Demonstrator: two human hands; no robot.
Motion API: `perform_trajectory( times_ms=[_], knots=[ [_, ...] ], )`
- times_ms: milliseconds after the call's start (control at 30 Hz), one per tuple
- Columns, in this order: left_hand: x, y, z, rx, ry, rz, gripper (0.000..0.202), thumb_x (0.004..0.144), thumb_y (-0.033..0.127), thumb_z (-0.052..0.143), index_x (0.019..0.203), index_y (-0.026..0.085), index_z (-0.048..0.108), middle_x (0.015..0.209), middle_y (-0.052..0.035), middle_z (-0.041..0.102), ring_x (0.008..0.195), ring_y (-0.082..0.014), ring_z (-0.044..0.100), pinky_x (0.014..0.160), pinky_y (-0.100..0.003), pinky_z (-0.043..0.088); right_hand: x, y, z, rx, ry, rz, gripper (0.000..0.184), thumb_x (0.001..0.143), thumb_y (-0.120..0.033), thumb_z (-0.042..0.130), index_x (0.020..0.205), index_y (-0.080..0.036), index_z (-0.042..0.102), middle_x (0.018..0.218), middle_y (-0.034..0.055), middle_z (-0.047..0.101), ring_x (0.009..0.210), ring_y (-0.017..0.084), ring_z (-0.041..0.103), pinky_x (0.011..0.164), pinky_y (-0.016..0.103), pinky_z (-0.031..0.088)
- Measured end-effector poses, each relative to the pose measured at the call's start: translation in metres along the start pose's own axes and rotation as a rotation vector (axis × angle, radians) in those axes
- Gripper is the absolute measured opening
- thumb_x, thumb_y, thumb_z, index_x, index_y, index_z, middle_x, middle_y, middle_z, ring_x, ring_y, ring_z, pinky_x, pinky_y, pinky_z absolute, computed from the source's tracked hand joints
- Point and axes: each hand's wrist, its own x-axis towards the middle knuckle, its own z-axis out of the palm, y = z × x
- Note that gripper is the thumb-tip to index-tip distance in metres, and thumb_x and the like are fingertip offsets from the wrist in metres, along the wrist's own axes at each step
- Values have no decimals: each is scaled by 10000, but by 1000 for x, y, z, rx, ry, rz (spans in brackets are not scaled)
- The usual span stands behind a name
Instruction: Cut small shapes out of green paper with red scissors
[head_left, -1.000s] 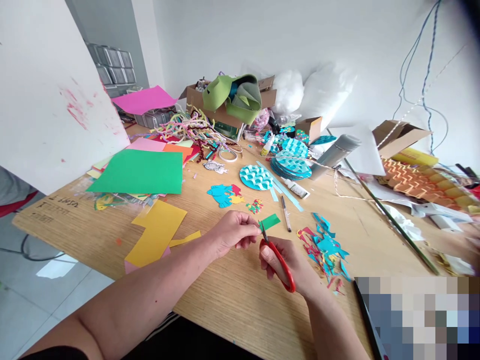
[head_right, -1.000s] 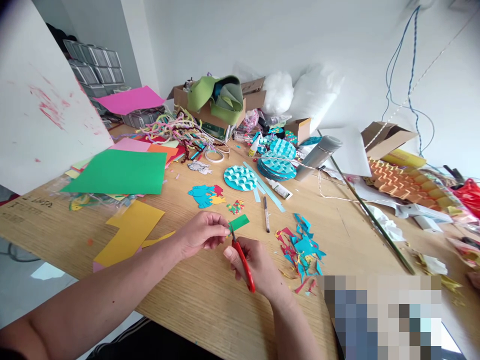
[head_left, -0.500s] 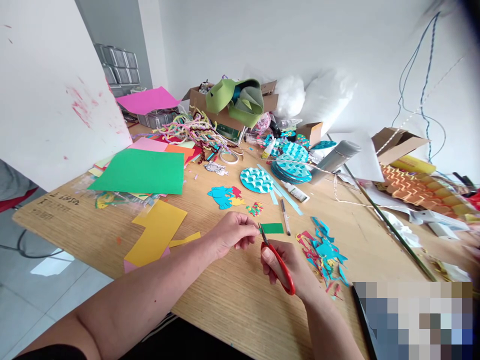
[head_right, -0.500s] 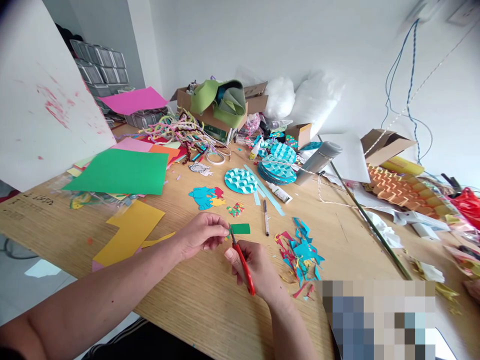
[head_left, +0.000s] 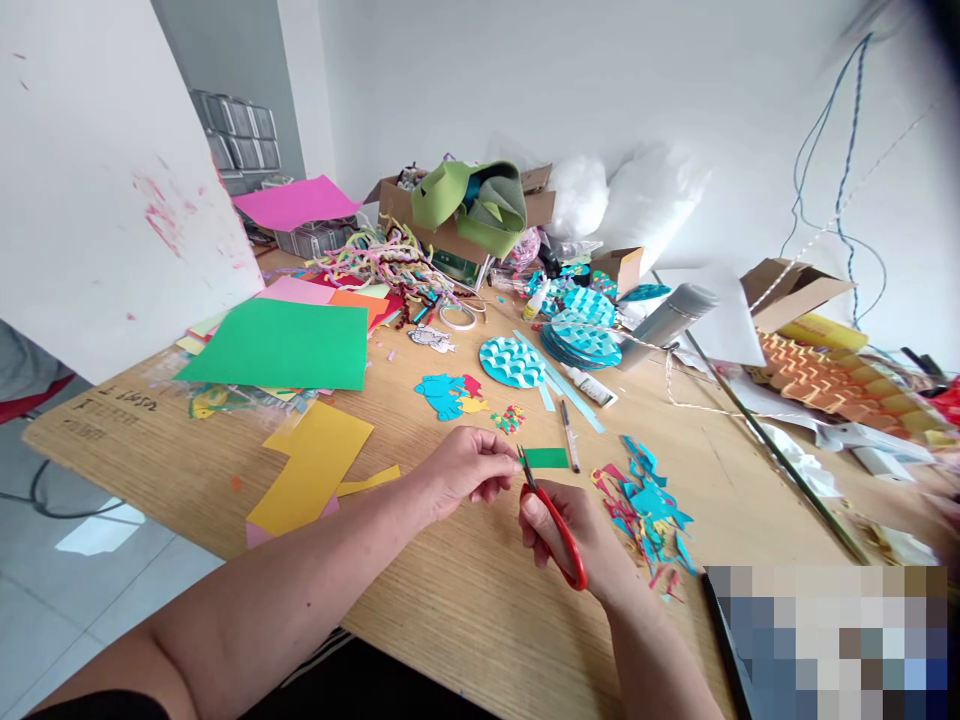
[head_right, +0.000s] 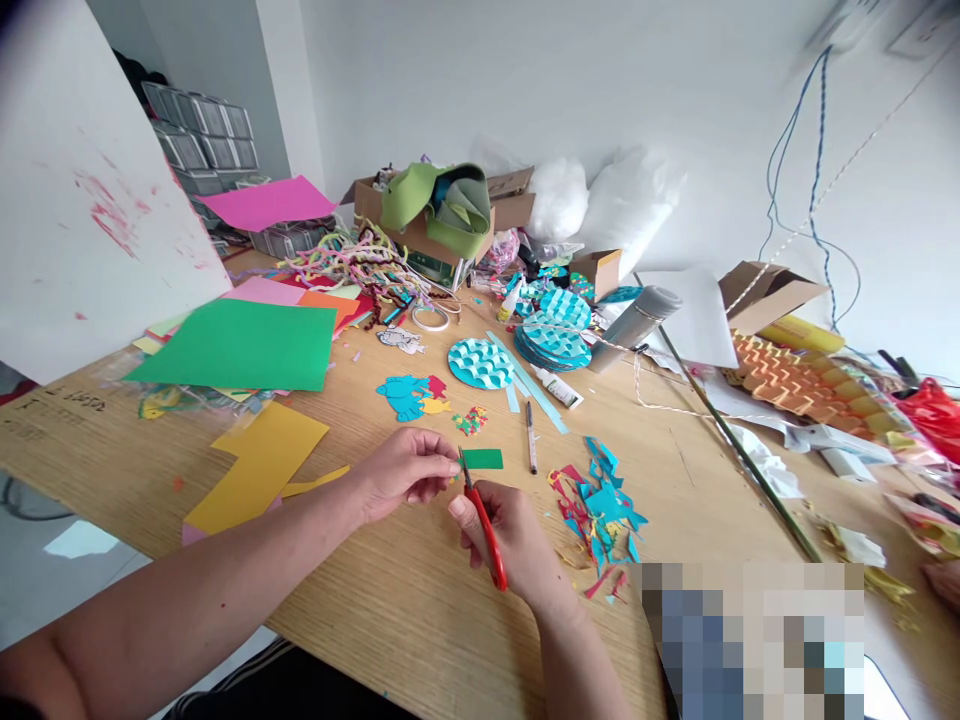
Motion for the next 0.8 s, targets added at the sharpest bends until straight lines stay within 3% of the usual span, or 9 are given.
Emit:
perform_trajectory(
  times_ms=[800],
  knots=[
    [0, 1, 0, -3, 1, -34, 174, 609, 278, 679, 656, 149, 572, 501, 39, 560, 349, -41, 434, 335, -171, 210, 0, -2, -1, 22, -8, 24, 453, 789, -577, 595, 620, -170, 487, 523, -5, 559, 362, 97, 525, 347, 175, 317]
  ],
)
